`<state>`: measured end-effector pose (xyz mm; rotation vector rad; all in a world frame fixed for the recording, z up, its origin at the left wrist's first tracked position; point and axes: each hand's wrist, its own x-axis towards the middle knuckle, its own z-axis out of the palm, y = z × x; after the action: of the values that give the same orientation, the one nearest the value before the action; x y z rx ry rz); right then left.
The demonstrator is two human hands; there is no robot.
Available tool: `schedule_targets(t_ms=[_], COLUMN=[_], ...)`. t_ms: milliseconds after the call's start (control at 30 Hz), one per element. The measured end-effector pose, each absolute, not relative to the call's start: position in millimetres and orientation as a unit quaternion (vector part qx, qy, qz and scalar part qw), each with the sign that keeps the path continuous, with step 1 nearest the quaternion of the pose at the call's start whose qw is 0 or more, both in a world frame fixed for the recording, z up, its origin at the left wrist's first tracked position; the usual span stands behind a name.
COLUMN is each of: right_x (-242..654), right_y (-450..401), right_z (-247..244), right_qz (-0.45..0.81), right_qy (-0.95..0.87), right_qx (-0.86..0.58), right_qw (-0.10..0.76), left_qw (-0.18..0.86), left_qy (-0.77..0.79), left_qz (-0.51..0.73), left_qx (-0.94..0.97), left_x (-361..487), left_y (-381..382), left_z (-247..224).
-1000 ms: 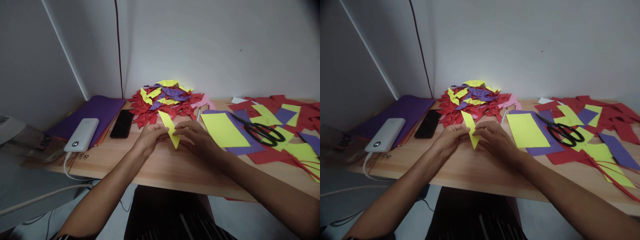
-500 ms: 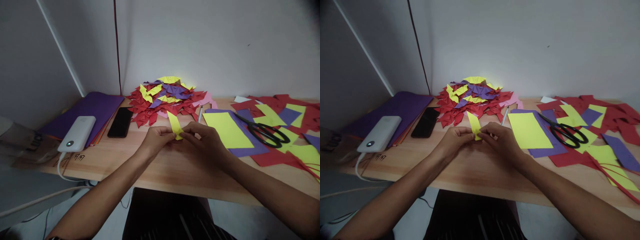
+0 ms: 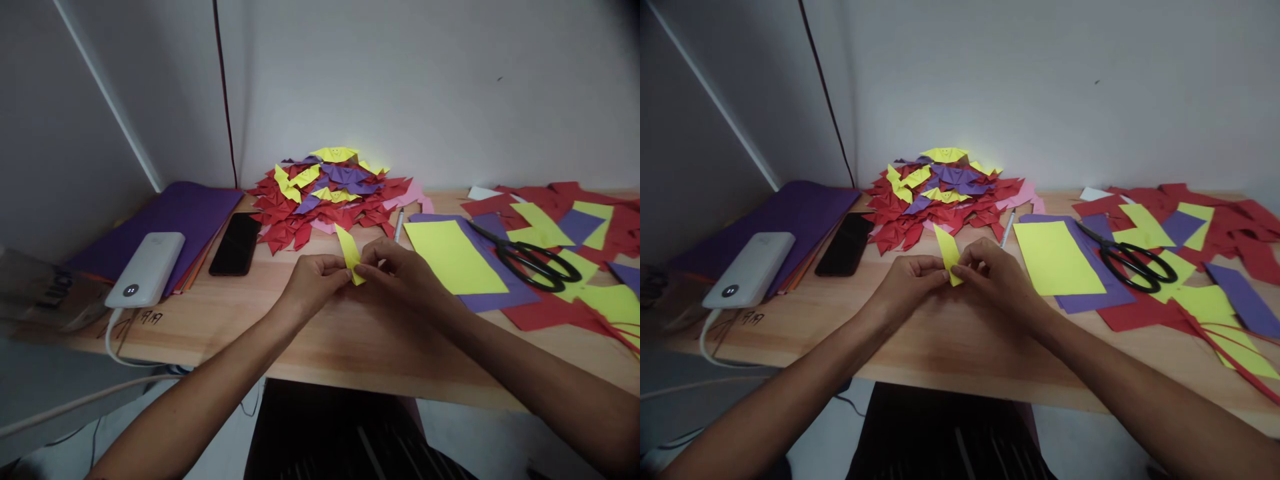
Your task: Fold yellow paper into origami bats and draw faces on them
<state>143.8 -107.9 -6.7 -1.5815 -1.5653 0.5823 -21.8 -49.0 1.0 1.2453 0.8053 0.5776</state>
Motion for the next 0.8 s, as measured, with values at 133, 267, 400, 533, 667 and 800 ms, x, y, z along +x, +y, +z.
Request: schedule_targets(t_ms=[133, 267, 400, 533, 667, 800], right_x=[143.1, 142.6, 141.8, 140.8, 139.3, 137.8], right_y=[-107.4, -107.4, -107.2, -107.4, -107.8, -107.7], right_z=[-7.5, -7.5, -7.2, -6.9, -8.2, -10.7], right_qz=[0.245, 0.277, 0.289, 0.273, 0.28, 0.29], right_qy=[-0.614, -0.612, -0.602, -0.599, -0.595, -0.593], right_qx=[-0.628, -0.616, -0.618, -0.625, -0.62, -0.612], right_qw=[0.411, 0.411, 0.416, 0.421, 0.429, 0.437], left_qw=[0.678, 0.664, 0.65, 0.648, 0.679, 0.682], left_qy=[0.362, 0.361, 0.35, 0.349, 0.346, 0.354], left_qz=[0.257, 0.25, 0.245, 0.25, 0.249, 0.258], left_qx=[0.586, 0.605, 0.629, 0.629, 0.597, 0.586], left_x=[-20.7, -20.5, -21.0, -20.6, -19.7, -18.8], left_y=[-48.8, -47.7, -47.3, -48.8, -50.3, -51.3], left_z=[-0.3, -3.7, -4.7, -1.4, -1.0, -2.3])
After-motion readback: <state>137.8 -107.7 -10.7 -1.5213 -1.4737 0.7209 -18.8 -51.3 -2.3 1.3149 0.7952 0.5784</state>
